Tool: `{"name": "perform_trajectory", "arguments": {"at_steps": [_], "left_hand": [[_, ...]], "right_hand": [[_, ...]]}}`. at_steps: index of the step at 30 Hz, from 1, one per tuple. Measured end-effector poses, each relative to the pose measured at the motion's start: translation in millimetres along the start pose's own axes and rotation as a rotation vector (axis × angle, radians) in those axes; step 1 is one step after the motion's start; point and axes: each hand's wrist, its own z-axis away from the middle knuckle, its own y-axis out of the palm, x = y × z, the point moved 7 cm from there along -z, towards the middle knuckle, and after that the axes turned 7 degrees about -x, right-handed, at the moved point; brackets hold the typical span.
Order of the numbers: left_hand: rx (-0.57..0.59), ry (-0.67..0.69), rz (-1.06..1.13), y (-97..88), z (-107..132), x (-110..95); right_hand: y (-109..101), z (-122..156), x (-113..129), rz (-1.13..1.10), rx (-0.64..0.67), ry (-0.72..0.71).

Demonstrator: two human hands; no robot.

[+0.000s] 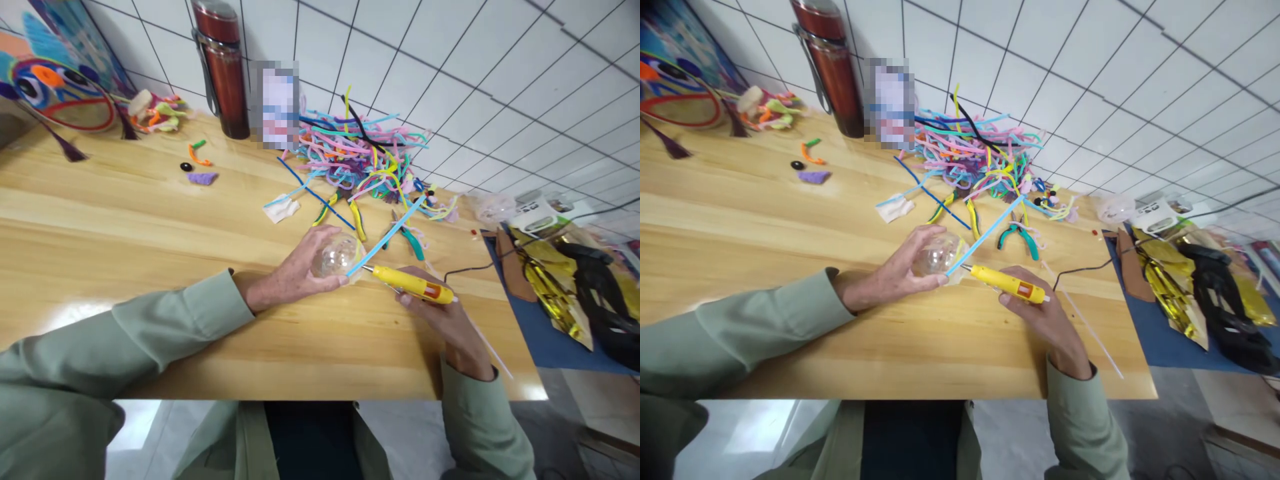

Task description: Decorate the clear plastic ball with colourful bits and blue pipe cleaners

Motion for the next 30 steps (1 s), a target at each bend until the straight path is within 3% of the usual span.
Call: {"name": "perform_trajectory", "arguments": {"at_steps": [5, 13, 25, 30], "left_hand": [[0.024, 0.011, -0.011, 2.7, 0.4, -1.7], [0.036, 0.022, -0.010, 5.3, 1.0, -1.3], [0.003, 0.097, 0.015, 4.8, -0.4, -8.0], [-0.012, 0.121, 0.020, 4.8, -1.2, -8.6]], "right_hand": [[1.4, 1.7, -9.9, -0.057, -0.021, 0.052], [7.2, 4.5, -3.4, -0.046, 0.035, 0.082], [11.1, 6.5, 3.7, -0.031, 0.066, 0.051], [10.4, 7.0, 3.7, -0.022, 0.010, 0.035]]}}
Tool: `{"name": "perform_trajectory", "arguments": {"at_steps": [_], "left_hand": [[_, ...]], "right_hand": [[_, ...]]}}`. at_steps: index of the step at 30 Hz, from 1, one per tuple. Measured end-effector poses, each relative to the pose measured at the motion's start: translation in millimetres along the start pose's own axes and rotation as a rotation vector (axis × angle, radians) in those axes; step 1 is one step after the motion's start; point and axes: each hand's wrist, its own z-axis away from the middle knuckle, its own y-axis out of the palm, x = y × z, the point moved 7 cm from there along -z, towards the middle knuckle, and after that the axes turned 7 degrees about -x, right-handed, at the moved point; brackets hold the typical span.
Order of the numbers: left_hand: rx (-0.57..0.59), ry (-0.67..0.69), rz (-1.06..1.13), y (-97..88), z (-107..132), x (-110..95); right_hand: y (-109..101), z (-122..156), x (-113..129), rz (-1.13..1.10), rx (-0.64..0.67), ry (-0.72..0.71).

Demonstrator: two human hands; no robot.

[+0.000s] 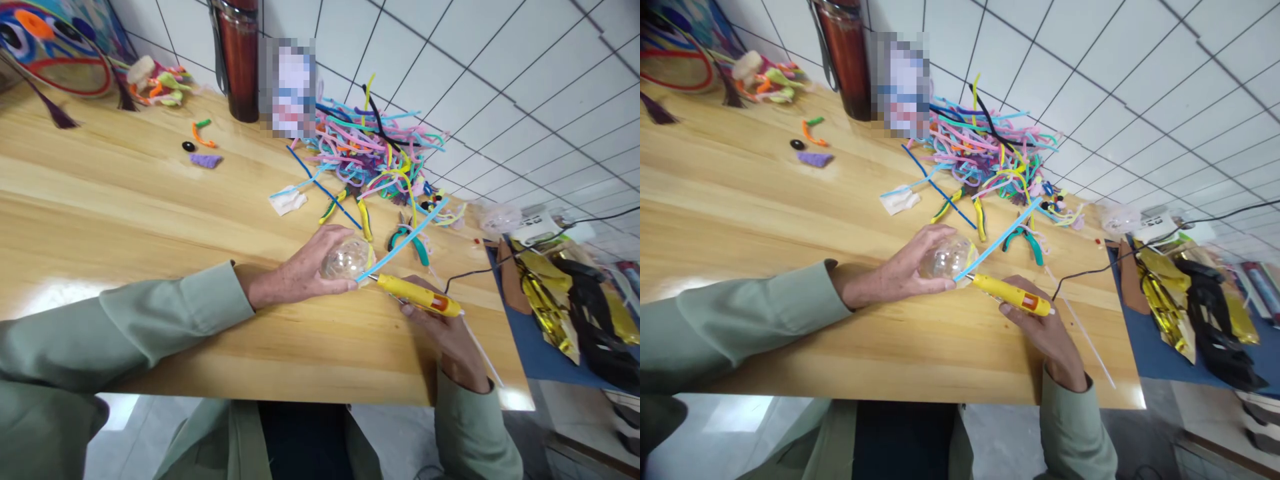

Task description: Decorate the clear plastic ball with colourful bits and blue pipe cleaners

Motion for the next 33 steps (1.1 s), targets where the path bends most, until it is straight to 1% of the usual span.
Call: {"name": "perform_trajectory", "arguments": {"at_steps": [6, 10, 17, 21, 23, 33], "left_hand": [[0.009, -0.046, 0.018, 0.8, 0.3, 3.8], [0.000, -0.061, 0.027, 1.0, 0.4, 5.7], [0.015, -0.080, 0.026, 0.6, -1.9, 3.5], [0.042, -0.093, 0.015, 1.7, -1.9, 2.7], [0.036, -0.098, 0.020, 1.8, -1.8, 3.1], [0.016, -0.076, 0.032, 1.4, -2.4, 2.8]], "right_hand": [[0.6, 0.1, -2.0, -0.005, -0.031, -0.009], [0.6, -0.9, -5.9, 0.019, -0.004, -0.020], [-2.8, -0.9, -10.8, 0.025, -0.033, -0.029], [-4.2, -1.5, -15.6, 0.004, -0.017, -0.037], [-4.8, -0.9, -18.3, 0.001, -0.012, -0.027], [-7.3, 2.5, -20.6, 0.039, -0.065, 0.010]]}}
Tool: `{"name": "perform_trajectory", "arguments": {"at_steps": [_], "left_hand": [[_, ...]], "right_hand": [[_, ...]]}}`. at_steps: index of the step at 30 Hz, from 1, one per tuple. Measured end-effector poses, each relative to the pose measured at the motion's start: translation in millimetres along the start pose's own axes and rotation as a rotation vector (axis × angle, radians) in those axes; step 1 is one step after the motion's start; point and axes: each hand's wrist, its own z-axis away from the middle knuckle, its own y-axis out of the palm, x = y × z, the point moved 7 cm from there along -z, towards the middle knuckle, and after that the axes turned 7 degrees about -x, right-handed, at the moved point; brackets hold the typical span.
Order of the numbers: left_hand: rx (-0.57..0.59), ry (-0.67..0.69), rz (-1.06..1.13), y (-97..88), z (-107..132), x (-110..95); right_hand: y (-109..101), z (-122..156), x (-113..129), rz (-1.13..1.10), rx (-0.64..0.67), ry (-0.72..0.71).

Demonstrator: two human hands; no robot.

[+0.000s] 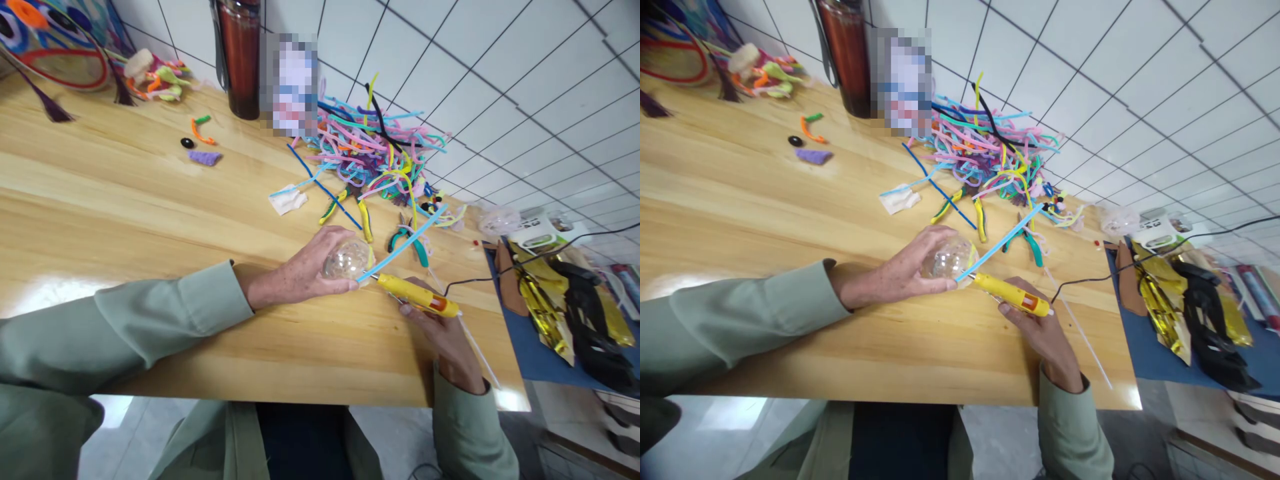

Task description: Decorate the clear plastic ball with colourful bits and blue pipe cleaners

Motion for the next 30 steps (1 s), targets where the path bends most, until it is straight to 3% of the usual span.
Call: {"name": "perform_trajectory", "arguments": {"at_steps": [8, 13, 23, 30], "left_hand": [[0.012, -0.018, -0.007, -0.2, 0.0, 0.1], [0.011, -0.001, -0.025, 0.4, 0.5, -0.6], [0.014, -0.040, -0.012, 0.0, 0.4, 1.0], [0.016, -0.021, -0.015, 0.4, 0.5, 0.4]], "right_hand": [[-2.0, 2.2, -5.5, -0.024, -0.053, 0.019], [-0.5, 3.4, -2.2, -0.022, -0.007, 0.019], [-5.5, 3.5, -12.1, -0.010, -0.055, 0.012], [-3.9, 3.7, -5.6, -0.020, -0.027, 0.014]]}}
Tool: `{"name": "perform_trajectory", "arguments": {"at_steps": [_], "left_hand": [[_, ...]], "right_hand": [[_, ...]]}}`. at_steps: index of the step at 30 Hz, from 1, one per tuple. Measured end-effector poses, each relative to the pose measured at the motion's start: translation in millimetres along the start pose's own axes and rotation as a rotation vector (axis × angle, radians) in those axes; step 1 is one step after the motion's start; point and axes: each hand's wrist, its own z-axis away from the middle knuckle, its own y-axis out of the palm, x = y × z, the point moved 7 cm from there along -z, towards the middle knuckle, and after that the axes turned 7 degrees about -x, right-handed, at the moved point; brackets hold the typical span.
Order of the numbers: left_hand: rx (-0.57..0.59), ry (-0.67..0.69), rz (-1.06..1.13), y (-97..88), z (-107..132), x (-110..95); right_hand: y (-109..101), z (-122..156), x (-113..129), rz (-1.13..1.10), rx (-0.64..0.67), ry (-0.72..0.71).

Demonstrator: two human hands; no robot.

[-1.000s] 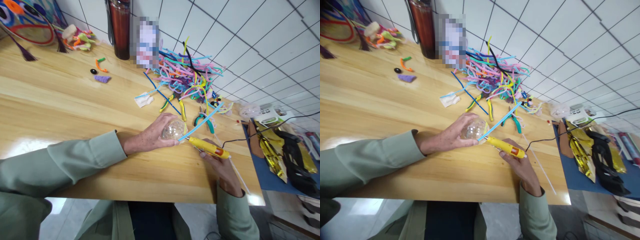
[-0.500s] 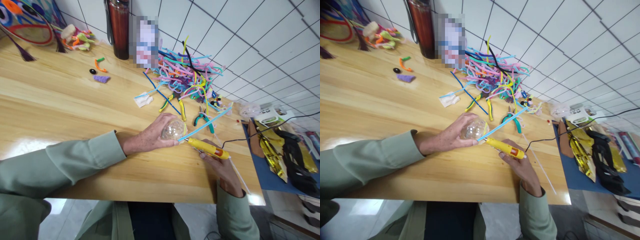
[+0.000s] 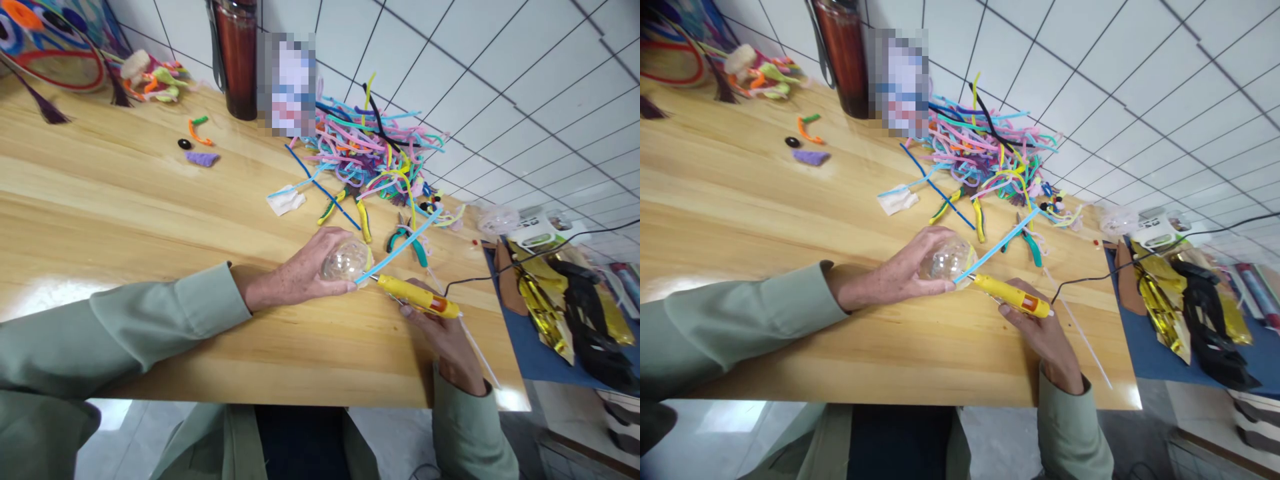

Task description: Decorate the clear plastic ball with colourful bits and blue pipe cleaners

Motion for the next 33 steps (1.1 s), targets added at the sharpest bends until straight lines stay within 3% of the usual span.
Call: {"name": "perform_trajectory", "arguments": {"at_steps": [33], "left_hand": [[-0.007, -0.030, 0.010, 0.8, 0.8, 3.1]], "right_hand": [[-2.6, -0.5, -9.8, -0.020, -0.034, 0.035]]}}
